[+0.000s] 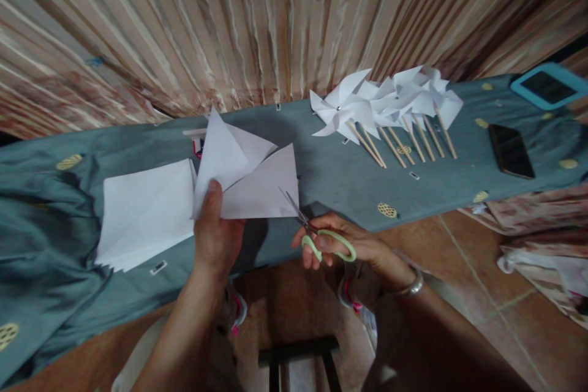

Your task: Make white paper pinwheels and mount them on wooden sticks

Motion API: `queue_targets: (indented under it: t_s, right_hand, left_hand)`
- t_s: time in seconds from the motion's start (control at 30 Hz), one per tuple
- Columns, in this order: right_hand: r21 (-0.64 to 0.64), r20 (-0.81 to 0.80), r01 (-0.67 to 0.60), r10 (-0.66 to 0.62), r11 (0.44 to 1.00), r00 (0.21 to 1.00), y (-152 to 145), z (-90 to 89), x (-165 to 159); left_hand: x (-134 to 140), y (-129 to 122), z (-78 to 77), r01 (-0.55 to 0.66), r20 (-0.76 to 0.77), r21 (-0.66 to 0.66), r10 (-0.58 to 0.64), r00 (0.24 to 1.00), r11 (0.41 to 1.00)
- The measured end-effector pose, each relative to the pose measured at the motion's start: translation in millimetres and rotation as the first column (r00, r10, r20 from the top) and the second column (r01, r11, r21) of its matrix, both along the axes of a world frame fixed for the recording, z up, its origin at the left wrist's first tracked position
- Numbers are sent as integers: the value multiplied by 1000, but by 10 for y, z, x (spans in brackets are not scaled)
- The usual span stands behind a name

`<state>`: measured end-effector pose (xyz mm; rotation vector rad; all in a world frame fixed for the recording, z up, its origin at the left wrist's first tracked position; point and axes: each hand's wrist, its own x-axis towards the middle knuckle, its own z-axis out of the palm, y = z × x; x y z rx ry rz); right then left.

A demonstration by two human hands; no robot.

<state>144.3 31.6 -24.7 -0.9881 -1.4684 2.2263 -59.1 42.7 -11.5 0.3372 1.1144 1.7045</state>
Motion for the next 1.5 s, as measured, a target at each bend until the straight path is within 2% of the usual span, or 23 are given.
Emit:
queue_targets:
  t_s: [0.13,0.57,1.27,1.5]
  right_hand:
    - [20,-11,-23,24,1000,1000,14,-77,6]
    - [-44,72,-14,17,999,997,-22,-36,-40]
    - [-125,50,8,-1,992,999,-21,-159,-77]
    - [-110,42,15,-10,994,999,-30,-247,-62]
  left_hand:
    - [-2,-16,-1,9,-19,7,-8,1000,1000]
    - [-34,-69,-15,60,-52,45,-58,997,997]
    - [-83,-78,-35,34,-37,14,-33,999,999]
    - [-88,-81,-20,17,-31,-6,-18,999,1000]
